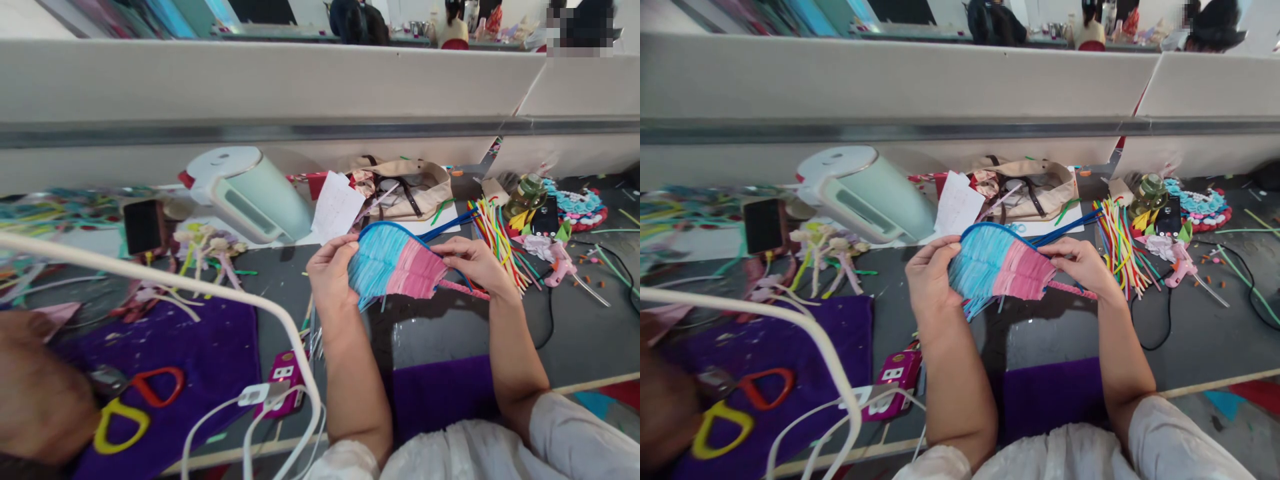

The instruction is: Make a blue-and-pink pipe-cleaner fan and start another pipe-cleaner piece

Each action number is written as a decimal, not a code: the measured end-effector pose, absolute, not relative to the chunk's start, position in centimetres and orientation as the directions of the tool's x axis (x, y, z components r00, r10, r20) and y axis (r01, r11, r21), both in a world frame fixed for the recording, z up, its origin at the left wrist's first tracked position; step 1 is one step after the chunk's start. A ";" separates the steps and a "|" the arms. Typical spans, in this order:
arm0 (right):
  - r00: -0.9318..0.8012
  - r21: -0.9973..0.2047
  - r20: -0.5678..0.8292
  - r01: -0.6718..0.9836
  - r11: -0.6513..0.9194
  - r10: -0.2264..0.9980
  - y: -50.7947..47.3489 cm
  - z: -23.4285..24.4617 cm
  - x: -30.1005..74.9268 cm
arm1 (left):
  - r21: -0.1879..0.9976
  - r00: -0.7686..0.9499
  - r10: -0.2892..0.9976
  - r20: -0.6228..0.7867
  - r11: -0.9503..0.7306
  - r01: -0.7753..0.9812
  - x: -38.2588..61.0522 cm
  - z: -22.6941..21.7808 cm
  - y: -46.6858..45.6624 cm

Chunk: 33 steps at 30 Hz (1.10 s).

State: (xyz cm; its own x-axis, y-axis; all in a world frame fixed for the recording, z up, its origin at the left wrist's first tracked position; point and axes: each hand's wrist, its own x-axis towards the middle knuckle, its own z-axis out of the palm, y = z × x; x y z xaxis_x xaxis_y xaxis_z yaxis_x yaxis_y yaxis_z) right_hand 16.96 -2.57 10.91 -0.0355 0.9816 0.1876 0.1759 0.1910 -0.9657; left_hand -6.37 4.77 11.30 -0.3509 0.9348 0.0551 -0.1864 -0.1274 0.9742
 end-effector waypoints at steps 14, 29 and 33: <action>-0.065 -0.951 0.206 0.223 0.215 0.976 -3.5 11.2 16.7 | 0.965 -0.276 0.961 -0.006 -0.067 -0.255 -6.7 11.5 5.1; 0.199 -0.997 -0.024 0.065 -0.038 0.980 -11.0 6.6 17.8 | 0.987 0.272 0.959 -0.077 0.111 -0.113 -0.9 7.1 6.8; 0.225 -0.993 -0.095 0.044 -0.108 0.970 -12.9 3.9 18.7 | 0.995 0.380 0.920 -0.099 0.087 0.050 1.5 4.5 6.6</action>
